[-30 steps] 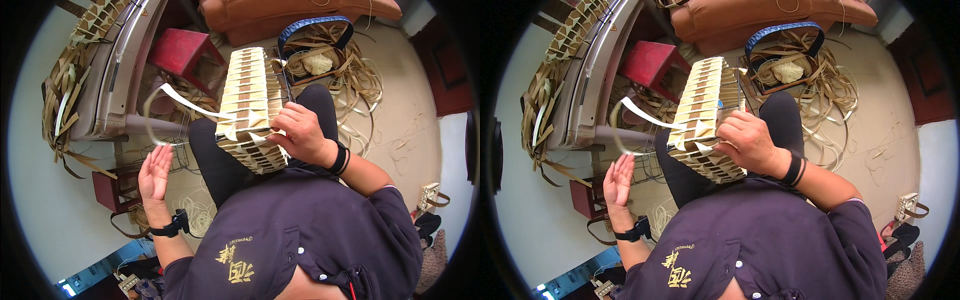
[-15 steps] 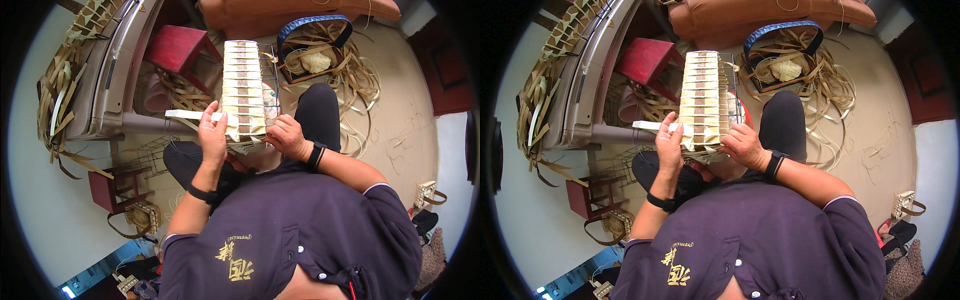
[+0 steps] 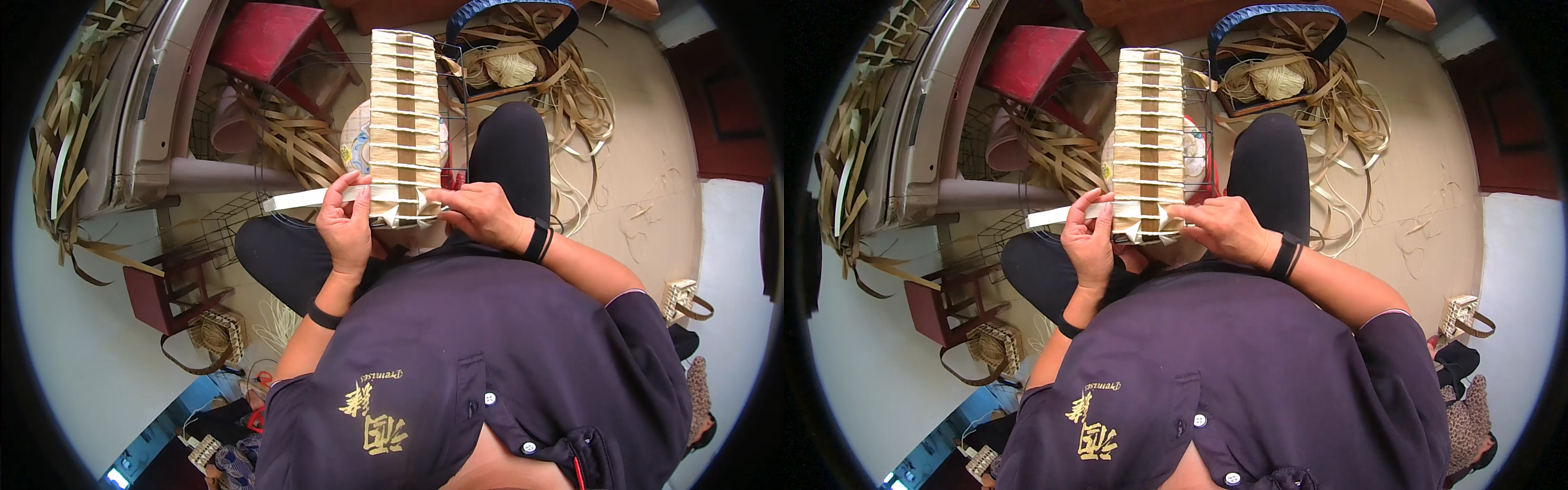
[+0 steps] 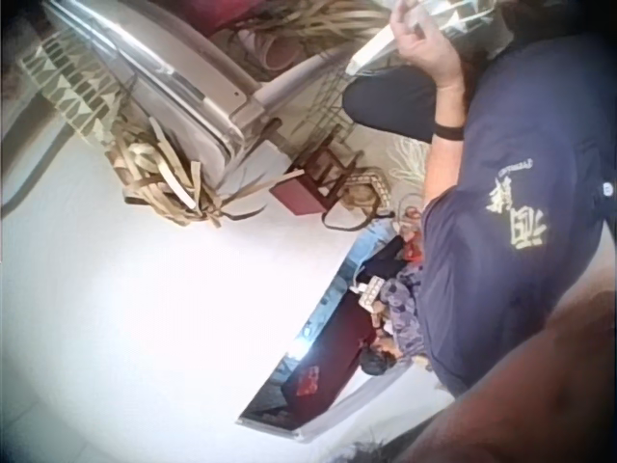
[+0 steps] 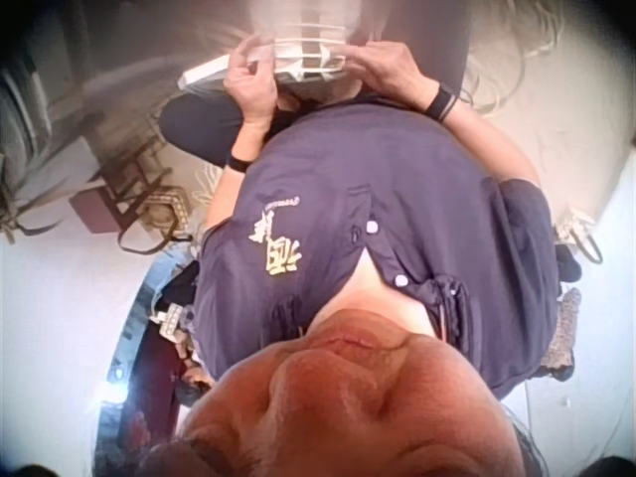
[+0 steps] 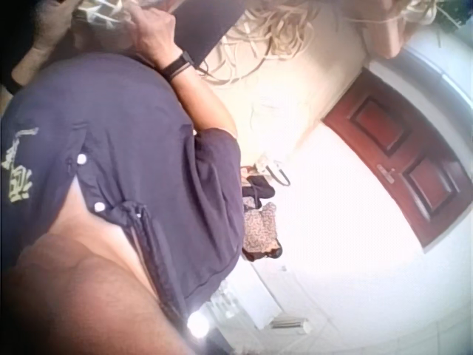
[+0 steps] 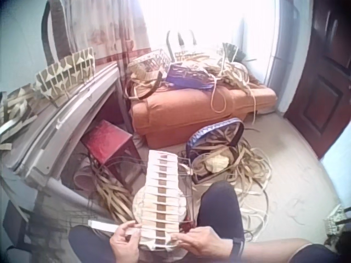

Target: The person weaves a basket by threading strips of light-colored material through a vertical wire frame. They thread the strips one by one, alternating the pattern and pulling them through the frame by hand to secure them in place.

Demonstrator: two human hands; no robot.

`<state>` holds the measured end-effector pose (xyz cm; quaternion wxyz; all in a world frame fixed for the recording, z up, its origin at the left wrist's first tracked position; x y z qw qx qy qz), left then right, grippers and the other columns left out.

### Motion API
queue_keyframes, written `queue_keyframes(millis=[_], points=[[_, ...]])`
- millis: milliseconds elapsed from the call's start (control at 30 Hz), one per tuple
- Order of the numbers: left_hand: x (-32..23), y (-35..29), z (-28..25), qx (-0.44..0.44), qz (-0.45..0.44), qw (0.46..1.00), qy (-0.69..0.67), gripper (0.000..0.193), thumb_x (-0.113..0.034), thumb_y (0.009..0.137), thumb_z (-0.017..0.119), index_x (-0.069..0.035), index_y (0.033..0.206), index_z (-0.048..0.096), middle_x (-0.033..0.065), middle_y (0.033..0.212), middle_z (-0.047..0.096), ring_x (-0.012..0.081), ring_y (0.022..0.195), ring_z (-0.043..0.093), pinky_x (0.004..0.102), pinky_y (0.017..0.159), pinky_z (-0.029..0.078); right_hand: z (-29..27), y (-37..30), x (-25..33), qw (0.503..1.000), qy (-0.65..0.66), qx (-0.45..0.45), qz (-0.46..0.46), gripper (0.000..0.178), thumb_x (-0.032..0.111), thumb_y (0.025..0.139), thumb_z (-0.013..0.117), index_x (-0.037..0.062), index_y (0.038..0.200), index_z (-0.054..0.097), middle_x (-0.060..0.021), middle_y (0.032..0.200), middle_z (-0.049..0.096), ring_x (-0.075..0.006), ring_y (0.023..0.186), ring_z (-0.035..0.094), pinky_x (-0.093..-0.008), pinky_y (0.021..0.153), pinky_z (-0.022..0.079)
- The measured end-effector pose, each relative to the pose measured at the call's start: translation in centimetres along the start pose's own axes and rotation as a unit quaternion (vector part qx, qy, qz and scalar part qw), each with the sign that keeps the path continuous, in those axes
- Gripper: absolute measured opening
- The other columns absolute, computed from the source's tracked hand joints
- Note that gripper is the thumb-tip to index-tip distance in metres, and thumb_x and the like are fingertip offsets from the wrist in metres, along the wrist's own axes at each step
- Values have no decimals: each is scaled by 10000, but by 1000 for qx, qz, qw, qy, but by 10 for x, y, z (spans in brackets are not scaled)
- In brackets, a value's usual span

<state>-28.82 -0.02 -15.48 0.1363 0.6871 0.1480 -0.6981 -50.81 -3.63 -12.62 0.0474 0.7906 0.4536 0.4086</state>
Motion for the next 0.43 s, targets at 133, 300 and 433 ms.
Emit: queue_keyframes(millis=[133,300,433], points=[[0,8,-10,-1,-34,998,-45,329,-10,1021,635,37,1340,566,137,1142,739,118,927,707,237,797,587,7,1,-3,999,-24,12,-20,397,187,892,753,169,1281,672,-32,687,559,-229,634,606,-371,585,500],[18,22,-49,-67,-116,983,-129,413,10,1021,592,-5,1423,497,190,1149,726,222,1017,738,310,847,642,9,0,-3,999,-33,34,-19,382,203,906,746,185,1281,677,-31,693,558,-224,633,608,-372,583,499],[24,48,-127,-111,-92,961,-236,438,6,1018,579,-27,1445,483,189,1246,693,303,1132,703,383,955,619,14,2,-5,999,-14,47,-24,417,204,925,736,188,1335,658,-34,702,566,-233,636,611,-372,579,502]])
Point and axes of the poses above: each hand's wrist, its own y-axis towards the middle knuckle, its own z-axis out of the palm, x = y × z, the point moved 10 cm from there along y, towards the middle knuckle
